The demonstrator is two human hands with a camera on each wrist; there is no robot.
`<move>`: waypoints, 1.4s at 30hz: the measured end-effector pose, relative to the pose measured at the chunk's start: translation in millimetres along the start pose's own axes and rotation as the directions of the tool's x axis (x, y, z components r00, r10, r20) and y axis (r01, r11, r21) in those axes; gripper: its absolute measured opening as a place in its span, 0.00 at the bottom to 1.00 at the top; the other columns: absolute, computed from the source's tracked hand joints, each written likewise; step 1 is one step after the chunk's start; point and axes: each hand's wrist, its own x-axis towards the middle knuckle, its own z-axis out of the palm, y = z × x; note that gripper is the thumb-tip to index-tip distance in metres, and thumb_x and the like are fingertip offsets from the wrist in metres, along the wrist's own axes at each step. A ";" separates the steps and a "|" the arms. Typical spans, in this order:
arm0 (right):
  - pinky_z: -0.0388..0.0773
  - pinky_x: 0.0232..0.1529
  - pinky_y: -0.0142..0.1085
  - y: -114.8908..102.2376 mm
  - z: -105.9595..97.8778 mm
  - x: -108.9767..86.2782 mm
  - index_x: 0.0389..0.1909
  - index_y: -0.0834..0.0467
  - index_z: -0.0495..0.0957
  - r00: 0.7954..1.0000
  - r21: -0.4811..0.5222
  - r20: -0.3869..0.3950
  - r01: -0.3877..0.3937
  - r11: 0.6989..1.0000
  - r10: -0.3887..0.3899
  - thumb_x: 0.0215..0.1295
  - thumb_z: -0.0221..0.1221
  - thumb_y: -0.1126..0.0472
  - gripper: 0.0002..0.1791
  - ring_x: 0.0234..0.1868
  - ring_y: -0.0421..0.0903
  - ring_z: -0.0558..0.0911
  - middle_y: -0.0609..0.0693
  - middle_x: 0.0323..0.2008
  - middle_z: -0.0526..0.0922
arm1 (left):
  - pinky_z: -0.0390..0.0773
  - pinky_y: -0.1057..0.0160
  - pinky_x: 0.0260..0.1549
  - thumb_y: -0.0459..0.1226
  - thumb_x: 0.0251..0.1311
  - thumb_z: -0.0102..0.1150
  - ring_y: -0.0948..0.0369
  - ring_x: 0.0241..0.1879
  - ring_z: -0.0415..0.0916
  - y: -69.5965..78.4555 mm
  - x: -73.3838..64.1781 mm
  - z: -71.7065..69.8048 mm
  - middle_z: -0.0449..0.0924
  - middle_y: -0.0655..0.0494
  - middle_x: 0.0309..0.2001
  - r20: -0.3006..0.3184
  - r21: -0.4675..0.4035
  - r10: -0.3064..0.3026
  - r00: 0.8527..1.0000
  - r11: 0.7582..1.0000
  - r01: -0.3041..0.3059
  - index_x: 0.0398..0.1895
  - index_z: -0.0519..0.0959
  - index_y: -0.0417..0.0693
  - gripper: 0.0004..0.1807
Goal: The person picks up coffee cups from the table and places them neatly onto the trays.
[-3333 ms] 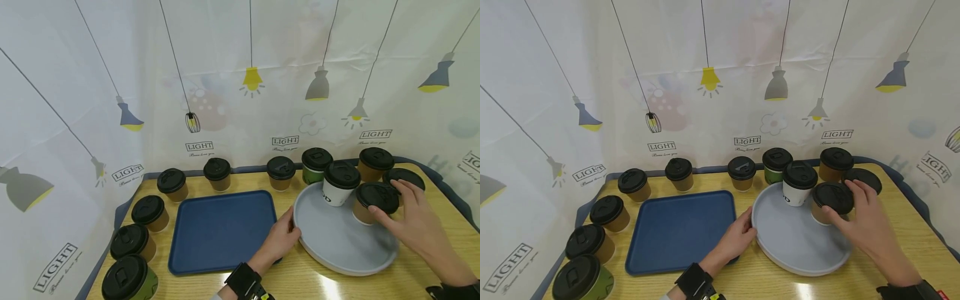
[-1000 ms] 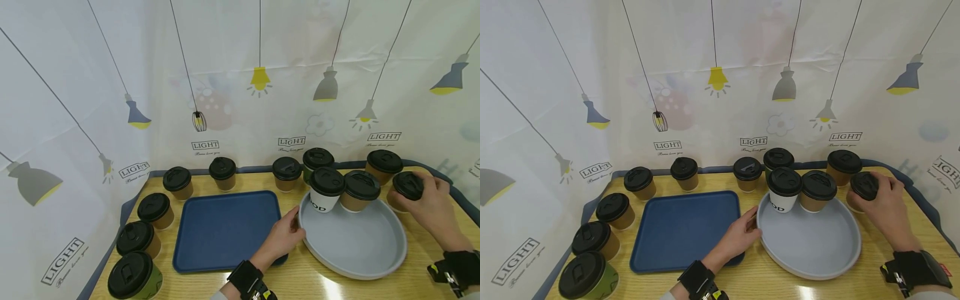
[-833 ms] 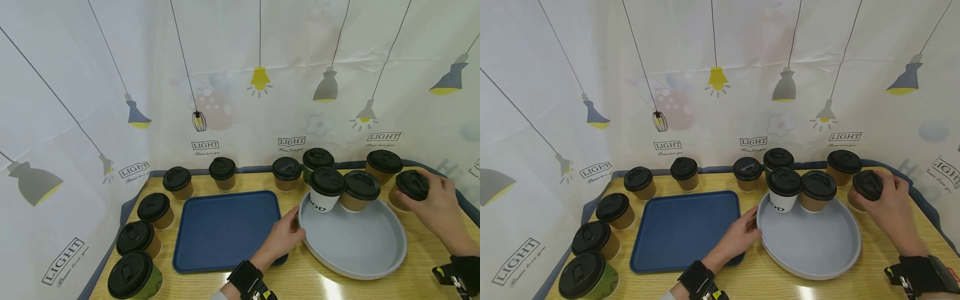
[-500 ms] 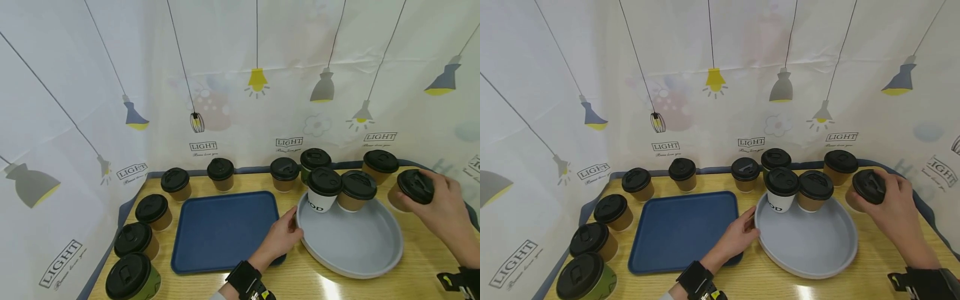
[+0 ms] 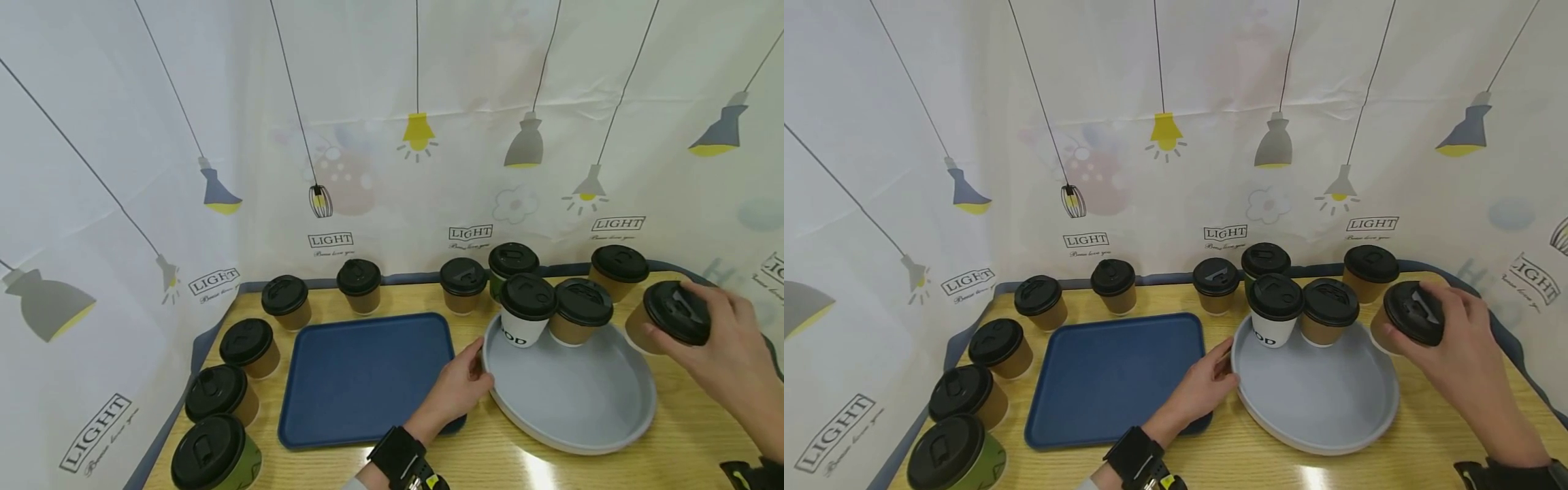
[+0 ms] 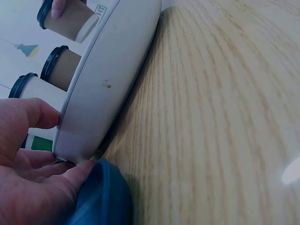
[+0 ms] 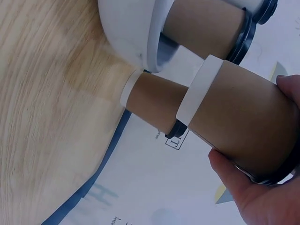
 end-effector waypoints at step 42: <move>0.69 0.40 0.72 -1.7 38.1 -28.4 0.73 0.66 0.59 0.979 0.096 0.162 0.105 0.990 -0.120 0.56 0.77 0.48 0.53 0.51 0.77 0.67 0.79 0.61 0.58 | 0.73 0.61 0.63 0.37 0.71 0.54 0.55 0.70 0.70 -2.4 3.6 1.0 0.65 0.47 0.76 -0.003 0.015 0.015 1.000 1.000 -0.015 0.82 0.57 0.44 0.37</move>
